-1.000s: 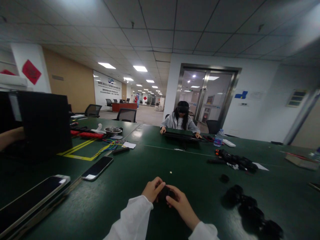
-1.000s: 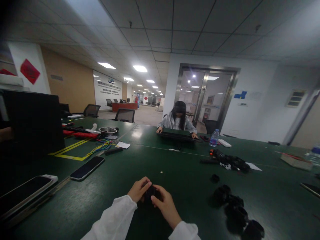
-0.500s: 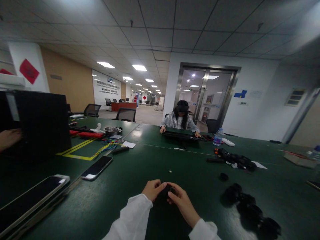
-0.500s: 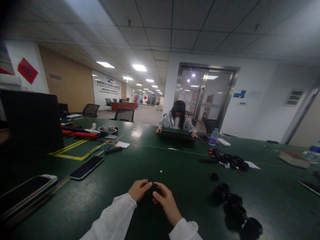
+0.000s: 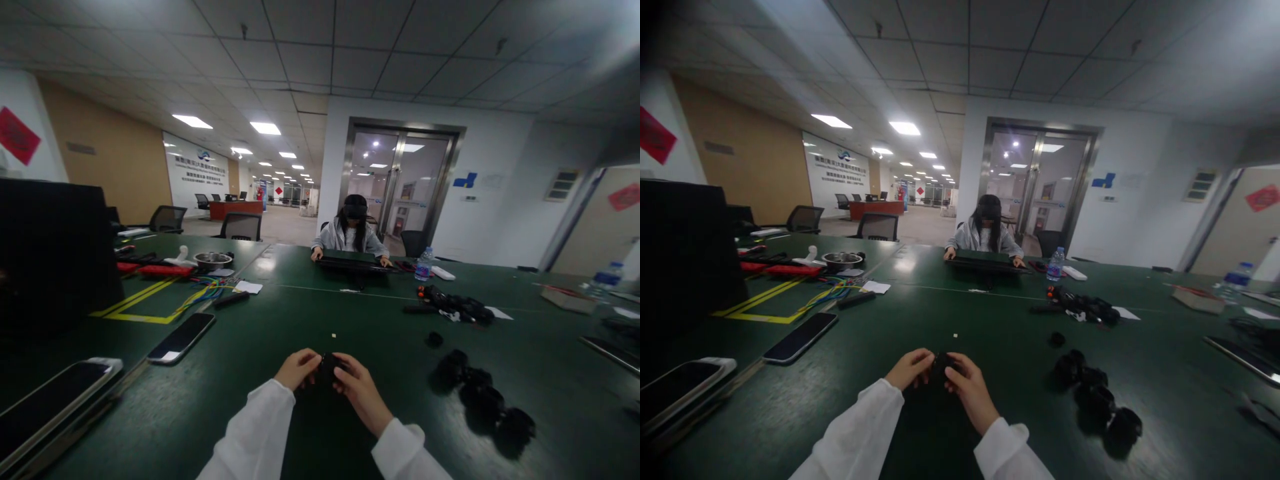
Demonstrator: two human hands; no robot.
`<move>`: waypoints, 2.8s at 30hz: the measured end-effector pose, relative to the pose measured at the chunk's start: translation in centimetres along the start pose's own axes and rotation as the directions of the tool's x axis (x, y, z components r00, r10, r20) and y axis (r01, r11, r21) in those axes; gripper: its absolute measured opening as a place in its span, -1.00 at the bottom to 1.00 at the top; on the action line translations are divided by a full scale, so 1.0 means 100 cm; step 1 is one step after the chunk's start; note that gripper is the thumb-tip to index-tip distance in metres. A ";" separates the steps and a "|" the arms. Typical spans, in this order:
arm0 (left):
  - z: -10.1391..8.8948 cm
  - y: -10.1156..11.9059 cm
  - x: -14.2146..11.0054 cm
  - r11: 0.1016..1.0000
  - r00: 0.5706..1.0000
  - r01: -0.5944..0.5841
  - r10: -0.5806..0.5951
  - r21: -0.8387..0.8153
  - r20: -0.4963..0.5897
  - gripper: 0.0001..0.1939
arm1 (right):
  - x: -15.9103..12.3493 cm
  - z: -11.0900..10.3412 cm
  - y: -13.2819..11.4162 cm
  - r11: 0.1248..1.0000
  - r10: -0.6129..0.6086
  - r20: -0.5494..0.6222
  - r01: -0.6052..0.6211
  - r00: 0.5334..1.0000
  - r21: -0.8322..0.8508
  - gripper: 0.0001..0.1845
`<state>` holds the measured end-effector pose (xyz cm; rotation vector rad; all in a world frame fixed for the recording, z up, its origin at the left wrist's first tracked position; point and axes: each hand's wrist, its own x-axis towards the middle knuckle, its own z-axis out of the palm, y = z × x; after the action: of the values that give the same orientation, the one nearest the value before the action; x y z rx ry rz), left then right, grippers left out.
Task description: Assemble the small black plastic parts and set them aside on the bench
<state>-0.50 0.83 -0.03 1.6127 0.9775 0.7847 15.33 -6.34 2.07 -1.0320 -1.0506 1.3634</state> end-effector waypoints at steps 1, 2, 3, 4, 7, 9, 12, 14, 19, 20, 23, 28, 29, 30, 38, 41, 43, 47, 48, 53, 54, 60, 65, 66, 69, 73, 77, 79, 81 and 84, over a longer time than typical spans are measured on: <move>-0.002 0.001 0.000 0.998 0.999 -0.035 0.037 -0.053 0.021 -0.42 | 0.001 -0.001 0.000 0.999 0.014 -0.014 -0.014 1.000 0.050 -0.60; -0.004 0.002 -0.001 0.986 0.994 -0.083 0.092 -0.145 0.057 -0.36 | 0.002 -0.001 0.000 0.996 0.027 -0.019 -0.026 0.999 0.086 -0.60; -0.006 0.003 -0.001 0.973 0.987 -0.105 0.127 -0.207 0.097 -0.33 | 0.002 -0.002 0.001 0.994 0.038 -0.018 -0.036 0.999 0.106 -0.60; -0.007 0.003 -0.002 0.961 0.980 -0.118 0.153 -0.249 0.126 -0.32 | 0.002 -0.003 0.001 0.993 0.045 -0.013 -0.044 0.999 0.113 -0.59; -0.005 0.000 -0.002 0.966 0.979 -0.134 0.164 -0.223 0.123 -0.44 | 0.002 -0.004 0.001 0.995 0.049 -0.001 -0.048 0.999 0.086 -0.57; 0.000 -0.003 -0.001 0.980 0.988 -0.124 0.136 -0.153 0.075 -0.53 | 0.000 -0.003 0.000 0.998 0.039 0.016 -0.040 0.999 0.046 -0.54; 0.007 -0.006 0.000 0.998 0.998 -0.055 0.055 -0.010 -0.011 -0.58 | -0.004 -0.001 -0.004 0.999 0.009 0.056 -0.007 0.998 -0.039 -0.52; 0.012 -0.003 -0.002 0.993 0.996 -0.027 0.037 0.114 -0.085 -0.52 | -0.006 0.001 -0.006 0.996 0.000 0.070 0.006 0.998 -0.085 -0.52; 0.021 0.009 -0.010 0.965 0.950 0.013 0.070 0.264 -0.304 -0.48 | -0.006 0.002 -0.008 0.994 0.008 0.056 -0.001 0.998 -0.109 -0.54; 0.022 0.011 -0.011 0.970 0.936 -0.031 0.112 0.240 -0.333 -0.52 | -0.005 0.002 -0.007 0.994 0.011 0.049 -0.006 0.999 -0.108 -0.54; 0.019 0.014 -0.010 0.983 0.950 -0.174 0.181 0.053 -0.254 -0.61 | -0.002 0.002 -0.004 0.997 0.012 0.023 -0.010 1.000 -0.077 -0.54; 0.006 0.007 -0.005 0.983 0.982 -0.126 0.142 -0.130 0.127 -0.39 | 0.000 0.004 -0.003 0.999 0.038 -0.051 -0.038 0.998 0.003 -0.56; 0.004 0.004 -0.004 0.987 0.983 -0.088 0.107 -0.133 0.146 -0.35 | -0.001 0.004 -0.003 0.999 0.043 -0.068 -0.043 0.997 -0.002 -0.56; 0.002 0.003 -0.004 0.992 0.988 -0.056 0.071 -0.111 0.135 -0.37 | -0.001 0.004 -0.004 0.999 0.040 -0.081 -0.041 0.996 -0.014 -0.56; 0.013 0.006 -0.012 0.990 0.981 -0.028 0.054 0.140 -0.188 -0.51 | -0.002 0.001 -0.004 0.988 0.008 0.016 -0.005 1.000 -0.153 -0.58; 0.015 0.009 -0.013 0.984 0.947 -0.148 0.169 0.096 -0.274 -0.66 | 0.000 0.002 -0.002 0.988 -0.028 0.027 0.032 0.999 -0.149 -0.60; 0.015 0.009 -0.012 0.987 0.952 -0.149 0.160 0.061 -0.259 -0.67 | 0.001 0.002 0.000 0.991 -0.029 0.012 0.031 0.999 -0.129 -0.61; 0.012 0.007 -0.009 0.989 0.982 -0.139 0.133 -0.041 -0.134 -0.64 | 0.003 0.001 0.001 0.999 -0.012 -0.044 0.014 0.999 0.031 -0.65; 0.011 0.007 -0.009 0.988 0.985 -0.142 0.134 -0.065 -0.105 -0.58 | 0.004 0.000 0.001 0.997 -0.012 -0.048 0.016 0.999 0.073 -0.67; 0.010 0.005 -0.010 0.983 0.987 -0.143 0.133 -0.114 -0.086 -0.48 | 0.005 -0.004 0.004 0.993 -0.029 -0.014 0.031 0.999 0.116 -0.65; 0.010 0.004 -0.009 0.985 0.987 -0.135 0.125 -0.103 -0.101 -0.52 | 0.005 -0.004 0.004 0.994 -0.037 -0.004 0.037 0.999 0.099 -0.64; 0.012 0.001 -0.012 0.994 0.987 -0.088 0.079 -0.064 -0.142 -0.58 | 0.003 -0.002 0.004 0.999 -0.050 -0.018 0.049 0.999 -0.021 -0.63; 0.008 0.003 -0.021 0.985 0.987 -0.163 0.163 -0.050 -0.006 -0.42 | 0.004 -0.004 0.005 0.997 -0.074 -0.042 0.074 0.996 0.000 -0.66; 0.007 0.003 -0.023 0.987 0.988 -0.157 0.157 -0.028 -0.005 -0.46 | 0.004 -0.004 0.005 0.997 -0.071 -0.032 0.070 0.997 -0.014 -0.65; 0.008 0.004 -0.026 0.991 0.990 -0.109 0.115 0.078 -0.082 -0.65 | 0.001 -0.004 0.001 0.996 -0.040 0.008 0.040 0.999 -0.086 -0.65; 0.011 0.009 -0.027 0.985 0.968 -0.074 0.109 0.158 -0.226 -0.59 | -0.003 -0.003 -0.005 0.983 -0.013 0.053 0.023 0.998 -0.183 -0.65; 0.011 0.011 -0.026 0.968 0.951 -0.154 0.199 0.197 -0.235 -0.59 | -0.002 -0.001 -0.006 0.969 0.003 0.077 0.016 0.997 -0.246 -0.66; 0.010 0.011 -0.027 0.961 0.942 -0.187 0.235 0.206 -0.239 -0.60 | 0.000 -0.001 -0.003 0.968 0.001 0.074 0.017 0.997 -0.252 -0.66; 0.008 0.011 -0.029 0.961 0.944 -0.217 0.252 0.173 -0.214 -0.65 | 0.002 -0.002 0.000 0.973 -0.012 0.063 0.026 0.998 -0.229 -0.66; 0.003 0.011 -0.033 0.962 0.959 -0.262 0.268 0.075 -0.089 -0.79 | 0.005 -0.005 0.006 0.982 -0.037 0.039 0.044 0.999 -0.185 -0.66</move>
<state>-1.51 -2.32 0.94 1.7972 0.8714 1.0328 15.67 -5.83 1.32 -1.1195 -1.2369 1.2730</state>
